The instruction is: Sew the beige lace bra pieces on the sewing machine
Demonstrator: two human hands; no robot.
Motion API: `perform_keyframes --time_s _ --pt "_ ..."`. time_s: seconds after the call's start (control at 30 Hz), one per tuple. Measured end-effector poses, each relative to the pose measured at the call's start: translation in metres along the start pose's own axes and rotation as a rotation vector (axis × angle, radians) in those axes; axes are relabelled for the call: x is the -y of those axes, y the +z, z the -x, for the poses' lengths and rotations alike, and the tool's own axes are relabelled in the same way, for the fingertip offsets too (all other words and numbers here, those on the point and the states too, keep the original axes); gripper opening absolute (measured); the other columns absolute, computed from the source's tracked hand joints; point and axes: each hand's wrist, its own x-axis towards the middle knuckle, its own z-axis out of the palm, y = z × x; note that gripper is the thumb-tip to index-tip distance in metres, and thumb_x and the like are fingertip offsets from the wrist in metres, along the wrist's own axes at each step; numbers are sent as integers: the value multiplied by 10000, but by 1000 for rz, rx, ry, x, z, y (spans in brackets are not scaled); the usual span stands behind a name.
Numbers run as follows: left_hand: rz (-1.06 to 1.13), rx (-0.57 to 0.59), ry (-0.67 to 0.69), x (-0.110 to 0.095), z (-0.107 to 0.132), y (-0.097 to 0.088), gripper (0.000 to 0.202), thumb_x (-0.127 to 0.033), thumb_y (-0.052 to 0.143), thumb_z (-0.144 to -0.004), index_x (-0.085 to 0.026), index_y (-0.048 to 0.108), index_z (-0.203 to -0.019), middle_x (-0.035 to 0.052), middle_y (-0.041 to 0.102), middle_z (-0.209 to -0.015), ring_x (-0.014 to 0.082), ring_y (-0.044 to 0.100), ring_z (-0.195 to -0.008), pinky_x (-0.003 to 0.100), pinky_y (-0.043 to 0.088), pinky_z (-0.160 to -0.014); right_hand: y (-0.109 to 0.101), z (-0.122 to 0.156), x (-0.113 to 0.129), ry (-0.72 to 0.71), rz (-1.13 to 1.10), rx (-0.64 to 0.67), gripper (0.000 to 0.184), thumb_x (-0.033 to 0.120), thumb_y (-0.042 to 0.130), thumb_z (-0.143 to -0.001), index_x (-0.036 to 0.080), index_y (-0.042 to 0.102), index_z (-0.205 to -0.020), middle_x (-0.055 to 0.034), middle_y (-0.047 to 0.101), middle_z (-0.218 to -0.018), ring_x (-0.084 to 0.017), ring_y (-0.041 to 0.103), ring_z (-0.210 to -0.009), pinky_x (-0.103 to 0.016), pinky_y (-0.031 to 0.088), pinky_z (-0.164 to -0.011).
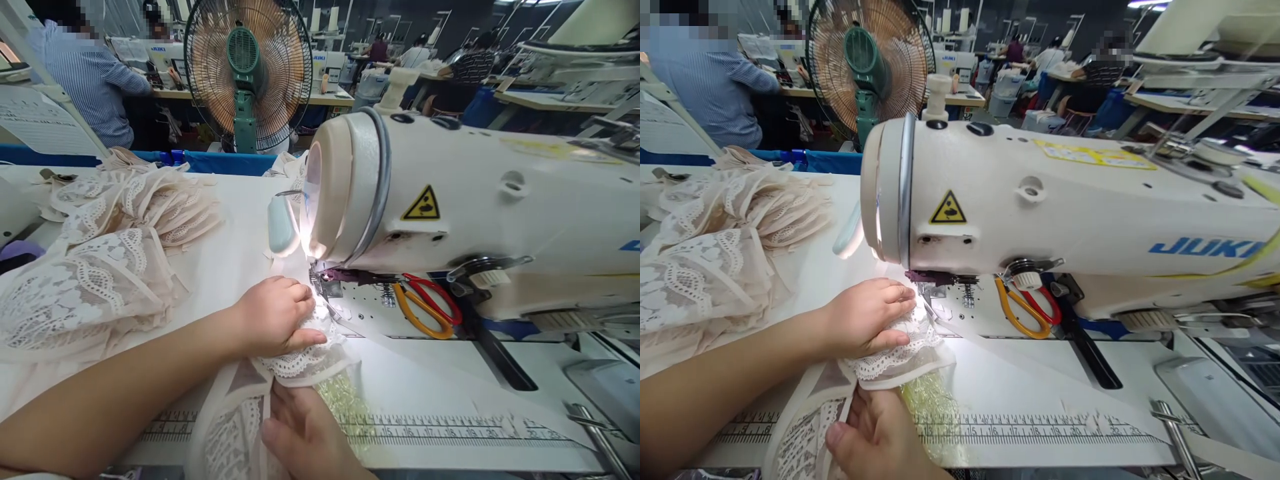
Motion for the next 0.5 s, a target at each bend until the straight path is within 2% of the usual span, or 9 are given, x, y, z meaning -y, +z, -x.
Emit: perform_keyframes --time_s 0.1,0.23,0.37,0.5 --pt "-63 44 -15 0 -1 2 627 -596 272 -896 -95 616 -1048 151 605 -1034 268 544 -905 404 432 -809 1 -3 -1 -26 -51 -13 656 364 667 -762 224 408 -1348 -134 557 -1225 -266 493 -1184 -439 363 -1010" --pt "-143 35 -3 -2 -2 4 669 -623 232 -891 -97 624 -1021 147 587 -979 263 509 -891 404 393 -809 2 -4 -1 -23 -64 -44 671 364 676 -752 205 405 -1346 -137 555 -1222 -259 489 -1187 -423 355 -1016" --pt "-213 31 -72 -4 -3 7 689 -681 273 -851 -114 630 -1008 119 537 -881 248 476 -823 364 380 -700 3 -4 1 14 6 -88 717 425 681 -727 192 394 -1341 -133 562 -1212 -250 506 -1167 -396 370 -1005" --pt "-273 55 -102 -2 -3 15 721 -682 308 -843 -74 589 -1109 100 516 -820 233 468 -749 339 363 -603 3 -6 4 26 31 -104 708 438 682 -727 198 398 -1329 -134 515 -1284 -239 489 -1188 -380 356 -1019"
